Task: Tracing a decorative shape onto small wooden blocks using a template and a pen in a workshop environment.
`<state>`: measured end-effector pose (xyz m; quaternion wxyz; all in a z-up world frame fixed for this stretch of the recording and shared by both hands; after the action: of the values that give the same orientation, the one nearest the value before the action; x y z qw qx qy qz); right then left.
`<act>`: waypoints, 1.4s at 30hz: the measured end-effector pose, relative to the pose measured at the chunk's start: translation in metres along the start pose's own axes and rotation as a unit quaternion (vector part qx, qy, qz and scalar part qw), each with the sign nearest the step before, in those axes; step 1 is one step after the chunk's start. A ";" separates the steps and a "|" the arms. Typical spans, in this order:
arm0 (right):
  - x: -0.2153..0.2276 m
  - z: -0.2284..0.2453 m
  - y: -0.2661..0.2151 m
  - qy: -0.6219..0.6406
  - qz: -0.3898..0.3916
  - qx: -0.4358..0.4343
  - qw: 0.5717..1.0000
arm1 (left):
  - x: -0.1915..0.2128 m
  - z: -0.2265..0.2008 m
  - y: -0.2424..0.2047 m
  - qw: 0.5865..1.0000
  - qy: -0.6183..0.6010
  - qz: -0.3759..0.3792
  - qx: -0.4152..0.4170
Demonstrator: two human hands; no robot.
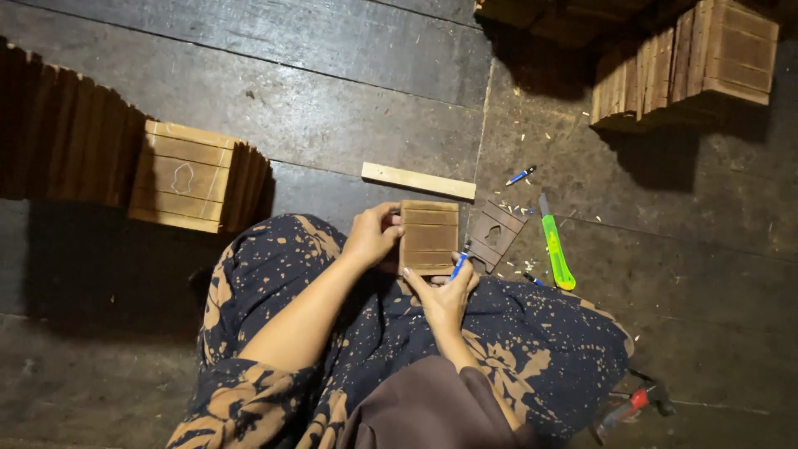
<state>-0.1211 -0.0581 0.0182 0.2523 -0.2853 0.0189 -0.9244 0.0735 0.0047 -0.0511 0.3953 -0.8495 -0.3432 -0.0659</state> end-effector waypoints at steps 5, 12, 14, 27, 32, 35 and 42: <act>-0.011 -0.051 0.018 -0.039 0.016 0.030 0.999 | 0.014 -0.033 -0.020 0.996 0.089 -0.030 0.006; -0.014 -0.045 0.029 -0.163 -0.015 0.148 0.975 | 0.016 -0.037 -0.025 0.988 0.147 -0.038 -0.001; -0.015 -0.047 0.033 -0.157 -0.019 0.155 0.975 | 0.019 -0.045 -0.032 0.982 0.175 -0.051 -0.037; 0.044 -0.076 0.097 -0.394 -0.035 0.024 0.918 | -0.006 -0.063 -0.053 0.876 0.450 -0.075 -0.156; 0.048 -0.055 0.099 -0.395 -0.056 0.034 0.917 | -0.011 -0.055 -0.047 0.876 0.452 -0.074 -0.150; 0.053 -0.064 0.102 -0.379 -0.080 0.037 0.921 | -0.012 -0.053 -0.044 0.879 0.446 -0.070 -0.152; 0.054 -0.031 0.071 -0.188 -0.106 0.013 0.976 | 0.002 -0.056 -0.034 0.940 0.282 -0.078 -0.176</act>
<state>-0.1435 -0.1488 0.0077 0.1552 -0.4509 -0.0714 -0.8761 0.0625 -0.0185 0.0089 0.3134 -0.8228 -0.2654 -0.3928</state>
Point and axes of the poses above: each hand's wrist, its own y-axis towards the middle knuckle, its own x-axis out of the back of the hand, z = x × y, the point moved 6 cm from there along y, towards the middle knuckle, and after that the axes turned 15 degrees about x, right-handed, at the moved point
